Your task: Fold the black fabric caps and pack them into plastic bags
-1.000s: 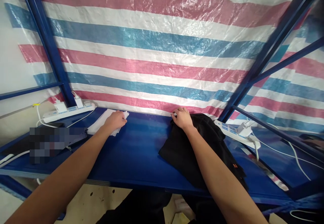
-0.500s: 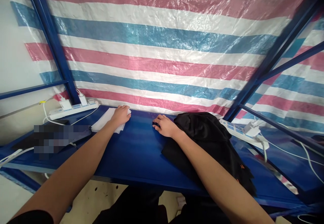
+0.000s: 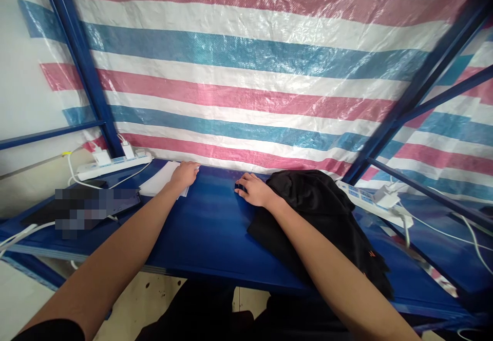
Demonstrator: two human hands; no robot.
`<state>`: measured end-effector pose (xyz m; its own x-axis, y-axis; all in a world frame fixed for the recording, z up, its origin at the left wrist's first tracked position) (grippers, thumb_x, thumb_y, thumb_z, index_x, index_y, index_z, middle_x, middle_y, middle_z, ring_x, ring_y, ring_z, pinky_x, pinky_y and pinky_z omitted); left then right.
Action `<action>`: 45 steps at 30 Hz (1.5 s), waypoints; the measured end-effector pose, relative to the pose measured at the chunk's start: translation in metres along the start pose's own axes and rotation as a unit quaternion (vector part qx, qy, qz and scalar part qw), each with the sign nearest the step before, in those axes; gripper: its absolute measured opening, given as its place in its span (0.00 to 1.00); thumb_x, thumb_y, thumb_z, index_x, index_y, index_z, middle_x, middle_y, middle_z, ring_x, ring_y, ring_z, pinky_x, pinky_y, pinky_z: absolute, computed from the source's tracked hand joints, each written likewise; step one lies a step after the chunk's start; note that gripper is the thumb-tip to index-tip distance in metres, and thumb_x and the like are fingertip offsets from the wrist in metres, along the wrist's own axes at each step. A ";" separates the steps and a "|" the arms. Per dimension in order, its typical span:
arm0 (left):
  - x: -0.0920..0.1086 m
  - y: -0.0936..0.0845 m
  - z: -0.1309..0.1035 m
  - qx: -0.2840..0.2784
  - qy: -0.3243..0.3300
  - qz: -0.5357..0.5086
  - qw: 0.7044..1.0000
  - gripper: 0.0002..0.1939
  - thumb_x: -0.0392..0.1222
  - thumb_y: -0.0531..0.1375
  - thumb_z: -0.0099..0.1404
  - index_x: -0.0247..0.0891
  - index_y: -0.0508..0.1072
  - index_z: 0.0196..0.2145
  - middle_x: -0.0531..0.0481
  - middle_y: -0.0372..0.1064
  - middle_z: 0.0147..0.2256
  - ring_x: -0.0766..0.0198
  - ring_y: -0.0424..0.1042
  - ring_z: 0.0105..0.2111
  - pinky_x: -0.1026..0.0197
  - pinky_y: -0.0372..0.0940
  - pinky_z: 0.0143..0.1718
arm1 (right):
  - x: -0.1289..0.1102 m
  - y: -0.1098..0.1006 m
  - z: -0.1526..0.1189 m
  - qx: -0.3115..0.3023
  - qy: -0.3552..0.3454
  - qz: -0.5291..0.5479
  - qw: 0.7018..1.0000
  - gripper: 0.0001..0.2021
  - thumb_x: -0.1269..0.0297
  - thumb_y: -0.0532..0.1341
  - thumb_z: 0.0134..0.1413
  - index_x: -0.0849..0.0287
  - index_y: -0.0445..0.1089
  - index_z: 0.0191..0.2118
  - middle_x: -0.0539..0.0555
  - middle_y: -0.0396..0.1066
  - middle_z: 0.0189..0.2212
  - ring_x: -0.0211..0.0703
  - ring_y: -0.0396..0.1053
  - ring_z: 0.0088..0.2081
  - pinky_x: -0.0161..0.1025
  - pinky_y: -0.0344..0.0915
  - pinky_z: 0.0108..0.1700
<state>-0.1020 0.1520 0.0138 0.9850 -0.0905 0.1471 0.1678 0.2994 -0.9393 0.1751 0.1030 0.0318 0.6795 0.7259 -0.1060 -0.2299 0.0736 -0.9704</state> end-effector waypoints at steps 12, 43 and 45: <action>0.018 -0.013 -0.020 -0.013 -0.023 0.036 0.999 0.24 0.42 0.52 0.77 0.41 0.82 0.61 0.39 0.65 0.71 0.36 0.68 0.65 0.38 0.67 0.63 | 0.031 -0.064 -0.017 0.066 0.229 -0.103 0.966 0.18 0.52 0.56 0.78 0.56 0.79 0.55 0.64 0.82 0.48 0.60 0.81 0.49 0.47 0.70 0.50; 0.136 -0.026 -0.070 -0.272 0.052 -0.613 0.740 0.43 0.76 0.55 0.74 0.45 0.67 0.73 0.36 0.72 0.67 0.45 0.79 0.59 0.46 0.76 0.57 | 0.000 -0.113 -0.016 -0.035 0.110 0.431 0.895 0.29 0.60 0.64 0.74 0.57 0.59 0.73 0.51 0.80 0.33 0.41 0.78 0.30 0.36 0.77 0.36; 0.129 -0.025 -0.072 -0.294 0.003 -0.635 0.715 0.42 0.77 0.57 0.71 0.45 0.73 0.68 0.38 0.76 0.63 0.45 0.80 0.58 0.48 0.76 0.57 | -0.020 -0.103 0.002 -0.038 0.073 0.482 0.872 0.29 0.59 0.63 0.75 0.55 0.58 0.75 0.56 0.83 0.43 0.44 0.82 0.40 0.41 0.80 0.45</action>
Point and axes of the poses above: each hand's wrist, its own z-axis towards the middle knuckle, its own y-axis out of the palm, x = y × z, the point moved 9 cm from there along z, towards the middle knuckle
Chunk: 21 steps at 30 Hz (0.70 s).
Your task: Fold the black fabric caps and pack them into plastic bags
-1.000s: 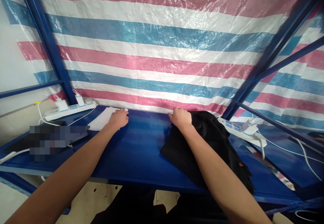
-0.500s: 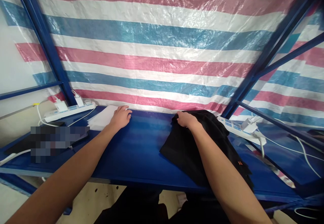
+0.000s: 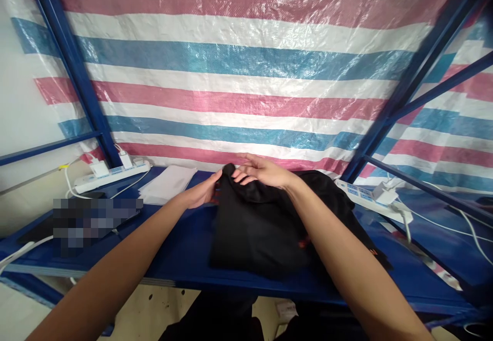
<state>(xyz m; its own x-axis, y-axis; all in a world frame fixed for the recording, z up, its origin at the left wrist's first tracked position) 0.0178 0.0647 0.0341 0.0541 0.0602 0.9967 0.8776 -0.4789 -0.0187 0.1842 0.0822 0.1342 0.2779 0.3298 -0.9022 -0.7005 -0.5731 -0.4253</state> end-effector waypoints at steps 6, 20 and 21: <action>-0.009 -0.062 -0.003 0.138 -0.021 0.086 0.986 0.34 0.47 0.75 0.59 0.40 0.76 0.62 0.40 0.80 0.58 0.42 0.80 0.58 0.45 0.75 0.59 | 0.062 0.007 0.022 -0.013 0.011 -0.114 0.993 0.20 0.61 0.70 0.66 0.58 0.77 0.60 0.54 0.83 0.38 0.44 0.81 0.37 0.39 0.77 0.41; 0.054 0.094 -0.056 0.067 0.242 0.474 0.844 0.22 0.61 0.59 0.79 0.47 0.81 0.59 0.42 0.76 0.54 0.49 0.77 0.54 0.49 0.71 0.60 | 0.119 -0.027 0.012 0.203 0.075 -0.270 0.938 0.18 0.55 0.65 0.74 0.62 0.76 0.59 0.58 0.82 0.43 0.45 0.78 0.43 0.39 0.71 0.49; 0.047 0.116 -0.063 0.047 0.237 0.485 0.841 0.26 0.63 0.62 0.76 0.48 0.79 0.62 0.42 0.75 0.54 0.48 0.77 0.54 0.48 0.72 0.58 | 0.121 -0.021 0.015 0.197 0.069 -0.260 0.943 0.22 0.53 0.65 0.73 0.62 0.74 0.62 0.58 0.82 0.44 0.46 0.78 0.43 0.39 0.71 0.50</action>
Point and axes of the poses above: each hand's wrist, its own z-axis towards the middle knuckle, its own y-axis out of the palm, x = y × z, the point moved 9 cm from there along z, towards the middle knuckle
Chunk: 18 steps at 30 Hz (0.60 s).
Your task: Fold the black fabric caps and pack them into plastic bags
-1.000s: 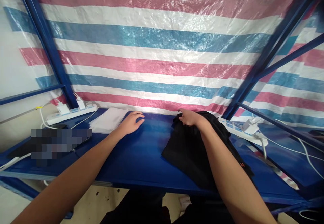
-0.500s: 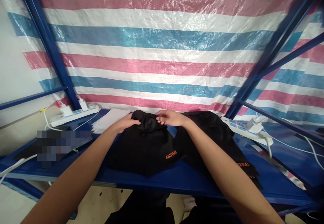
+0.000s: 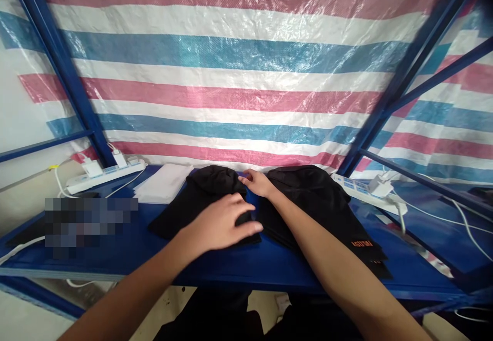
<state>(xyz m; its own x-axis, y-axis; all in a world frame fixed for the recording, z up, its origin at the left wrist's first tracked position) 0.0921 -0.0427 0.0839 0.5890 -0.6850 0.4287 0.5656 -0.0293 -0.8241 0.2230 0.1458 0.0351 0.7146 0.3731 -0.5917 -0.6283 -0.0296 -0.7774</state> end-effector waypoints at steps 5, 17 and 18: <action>0.027 0.046 -0.018 -0.023 0.001 0.067 0.998 0.20 0.47 0.63 0.77 0.48 0.79 0.64 0.41 0.74 0.48 0.47 0.76 0.50 0.48 0.74 0.49 | 0.003 0.021 0.008 -0.021 0.018 0.100 0.995 0.23 0.61 0.72 0.64 0.62 0.72 0.61 0.50 0.77 0.35 0.42 0.74 0.36 0.36 0.69 0.42; 0.015 0.021 -0.031 0.094 -0.084 -0.303 0.944 0.13 0.42 0.57 0.77 0.47 0.80 0.52 0.45 0.71 0.47 0.61 0.77 0.39 0.56 0.79 0.45 | 0.018 -0.017 -0.006 0.027 0.124 0.324 0.938 0.20 0.67 0.72 0.56 0.56 0.71 0.53 0.46 0.70 0.32 0.34 0.63 0.23 0.29 0.60 0.19; 0.011 0.021 -0.034 0.098 -0.105 -0.356 0.923 0.11 0.43 0.58 0.77 0.46 0.80 0.51 0.46 0.71 0.48 0.60 0.78 0.40 0.54 0.79 0.47 | 0.018 -0.024 -0.008 0.042 0.123 0.317 0.940 0.20 0.68 0.73 0.54 0.56 0.71 0.52 0.48 0.71 0.35 0.33 0.64 0.24 0.28 0.60 0.18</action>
Point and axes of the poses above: each hand's wrist, its own z-axis towards the middle knuckle, its own y-axis out of the palm, x = y × z, the point moved 9 cm from there along z, towards the middle knuckle
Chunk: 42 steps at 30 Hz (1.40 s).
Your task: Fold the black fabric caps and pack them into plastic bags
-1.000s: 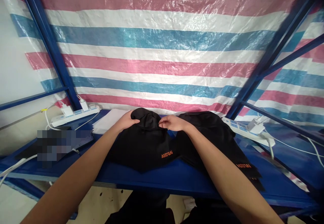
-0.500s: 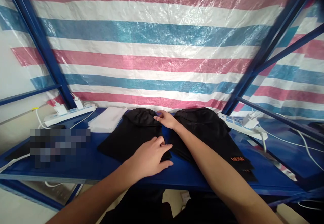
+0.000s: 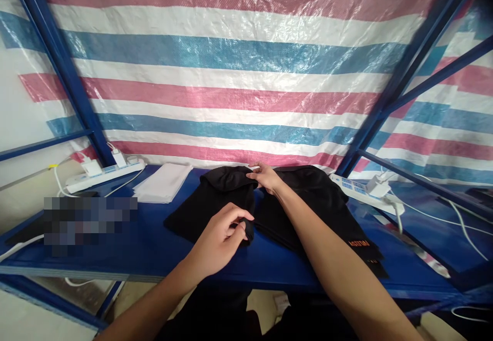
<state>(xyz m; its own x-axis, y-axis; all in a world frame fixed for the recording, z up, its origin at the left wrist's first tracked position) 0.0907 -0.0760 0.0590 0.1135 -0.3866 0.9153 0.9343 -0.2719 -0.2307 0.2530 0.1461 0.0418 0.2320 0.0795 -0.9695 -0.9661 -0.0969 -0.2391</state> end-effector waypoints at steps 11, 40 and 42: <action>-0.036 -0.147 -0.058 0.225 -0.138 -0.015 0.965 0.22 0.63 0.71 0.63 0.43 0.81 0.44 0.45 0.78 0.44 0.51 0.79 0.46 0.51 0.78 0.49 | -0.080 0.069 0.005 -0.020 -0.116 0.010 0.993 0.17 0.58 0.76 0.56 0.57 0.72 0.44 0.55 0.74 0.43 0.44 0.76 0.37 0.38 0.78 0.29; -0.033 -0.018 -0.122 -0.125 -0.035 0.615 0.778 0.45 0.32 0.63 0.67 0.64 0.62 0.76 0.49 0.61 0.75 0.32 0.70 0.67 0.34 0.76 0.55 | -0.020 0.103 0.015 0.017 -0.118 -0.377 0.919 0.30 0.44 0.44 0.81 0.61 0.76 0.57 0.69 0.76 0.58 0.64 0.73 0.59 0.55 0.66 0.61; -0.007 -0.028 -0.115 -0.181 -0.030 0.562 0.806 0.38 0.34 0.63 0.68 0.66 0.71 0.71 0.50 0.73 0.67 0.41 0.80 0.58 0.43 0.78 0.51 | -0.022 0.096 0.018 0.042 -0.129 -0.349 0.927 0.27 0.46 0.46 0.81 0.60 0.76 0.55 0.68 0.76 0.57 0.61 0.73 0.59 0.51 0.66 0.61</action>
<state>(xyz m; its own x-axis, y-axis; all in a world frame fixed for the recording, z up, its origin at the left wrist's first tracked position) 0.0250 -0.1674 0.0209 0.8465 -0.5274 0.0722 0.0711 -0.0223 -0.9972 0.1532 0.1528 0.0412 0.7798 0.3300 -0.5320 -0.5989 0.1454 -0.7875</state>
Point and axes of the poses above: each hand's wrist, its own z-axis towards the middle knuckle, its own y-axis out of the palm, x = y × z, the point moved 9 cm from there along z, towards the middle knuckle
